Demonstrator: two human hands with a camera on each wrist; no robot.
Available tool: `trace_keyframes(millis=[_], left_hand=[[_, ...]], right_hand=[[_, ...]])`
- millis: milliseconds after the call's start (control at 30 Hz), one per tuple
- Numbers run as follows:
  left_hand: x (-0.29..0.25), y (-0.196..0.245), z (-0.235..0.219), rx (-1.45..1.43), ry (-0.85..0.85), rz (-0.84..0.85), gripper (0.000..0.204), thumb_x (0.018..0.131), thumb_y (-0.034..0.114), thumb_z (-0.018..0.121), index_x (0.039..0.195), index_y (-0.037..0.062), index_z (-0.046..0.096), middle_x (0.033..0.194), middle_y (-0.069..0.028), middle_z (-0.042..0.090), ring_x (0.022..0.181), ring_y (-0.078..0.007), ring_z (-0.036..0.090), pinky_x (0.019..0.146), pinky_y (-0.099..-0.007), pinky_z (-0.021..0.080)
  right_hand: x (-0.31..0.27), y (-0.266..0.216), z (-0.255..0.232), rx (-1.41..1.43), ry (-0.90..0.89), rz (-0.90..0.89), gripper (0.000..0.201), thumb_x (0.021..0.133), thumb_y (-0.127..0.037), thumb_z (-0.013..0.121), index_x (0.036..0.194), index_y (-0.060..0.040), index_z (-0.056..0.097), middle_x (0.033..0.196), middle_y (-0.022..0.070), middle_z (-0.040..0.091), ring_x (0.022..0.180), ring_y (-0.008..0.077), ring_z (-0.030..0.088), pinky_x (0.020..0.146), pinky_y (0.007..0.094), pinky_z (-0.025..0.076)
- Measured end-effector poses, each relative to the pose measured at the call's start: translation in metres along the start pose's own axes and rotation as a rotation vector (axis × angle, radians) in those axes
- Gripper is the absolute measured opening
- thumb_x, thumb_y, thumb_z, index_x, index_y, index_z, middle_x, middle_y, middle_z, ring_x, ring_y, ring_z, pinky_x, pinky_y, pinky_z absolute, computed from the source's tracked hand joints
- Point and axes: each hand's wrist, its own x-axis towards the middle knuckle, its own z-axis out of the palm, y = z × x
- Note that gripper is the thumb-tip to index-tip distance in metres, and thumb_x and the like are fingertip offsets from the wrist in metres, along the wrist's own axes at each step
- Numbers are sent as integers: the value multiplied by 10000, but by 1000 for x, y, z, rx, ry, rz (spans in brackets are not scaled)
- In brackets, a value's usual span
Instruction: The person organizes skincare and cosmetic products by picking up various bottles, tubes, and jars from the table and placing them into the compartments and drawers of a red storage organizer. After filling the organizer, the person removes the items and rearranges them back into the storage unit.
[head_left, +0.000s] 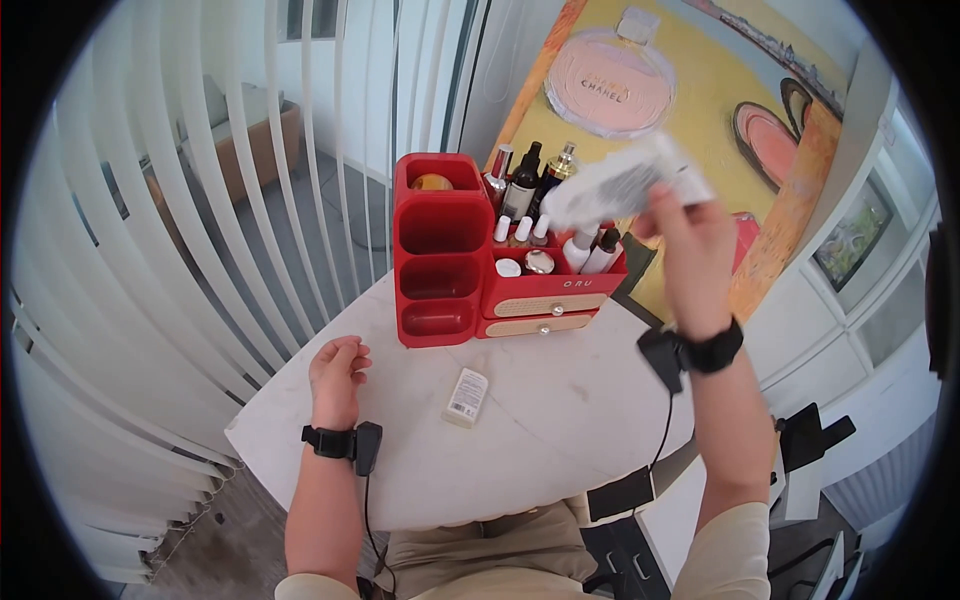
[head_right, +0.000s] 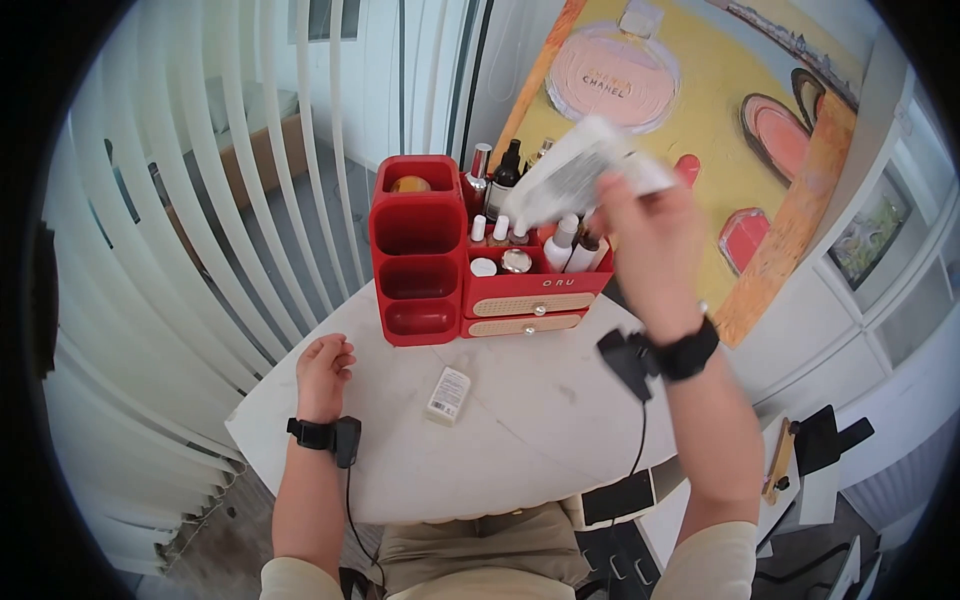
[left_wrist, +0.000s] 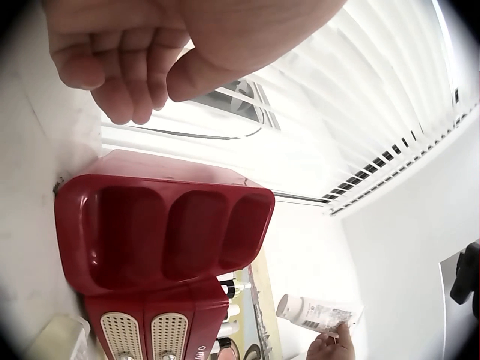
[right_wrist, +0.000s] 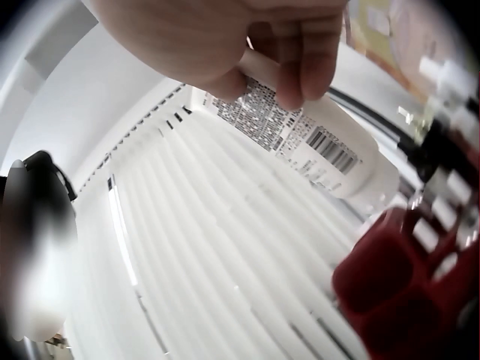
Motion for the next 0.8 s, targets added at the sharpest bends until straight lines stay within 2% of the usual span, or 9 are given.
trace_keyframes(millis=[33,167,367,500,567,800], left_hand=[[0,0,0,-4,-2,4,146,921,140,564,1009,37,621,852,-27,645,717,-106,591,592,-234,420],[0,-1,0,29,-11,0,146,919,126,557,1007,29,623,850,-31,647,711,-105,591,586,-237,425],[2,-4,-1,62,-29,-11,146,919,117,548,1004,27,625,854,-39,656,717,-114,599,588,-241,431],[2,-3,2,93,-40,-30,128,924,120,542,993,40,615,834,-34,651,706,-112,597,588,-240,425],[1,-3,3,94,-44,-35,127,924,118,542,990,38,615,833,-35,651,704,-112,597,588,-240,425],[2,-4,5,116,-52,-46,121,921,109,545,986,36,616,826,-37,651,701,-111,594,592,-239,428]], right_hand=[[15,3,-6,-24,83,-74,230,917,-171,664,1031,27,641,808,35,659,659,88,608,610,236,493],[56,47,-25,-46,84,-53,234,918,-166,663,1047,27,633,827,46,660,656,91,611,612,242,498],[76,87,-26,-116,16,-14,257,927,-156,647,1104,29,624,848,55,666,672,99,628,624,237,516],[81,98,-25,-56,-30,4,266,920,-153,652,1113,28,624,853,55,667,676,96,630,626,238,523],[84,97,-24,-88,-95,99,268,912,-143,653,1110,35,623,850,58,667,679,97,634,624,240,531],[101,97,-18,-124,-126,260,253,903,-133,653,1080,47,628,828,69,661,671,113,644,599,243,542]])
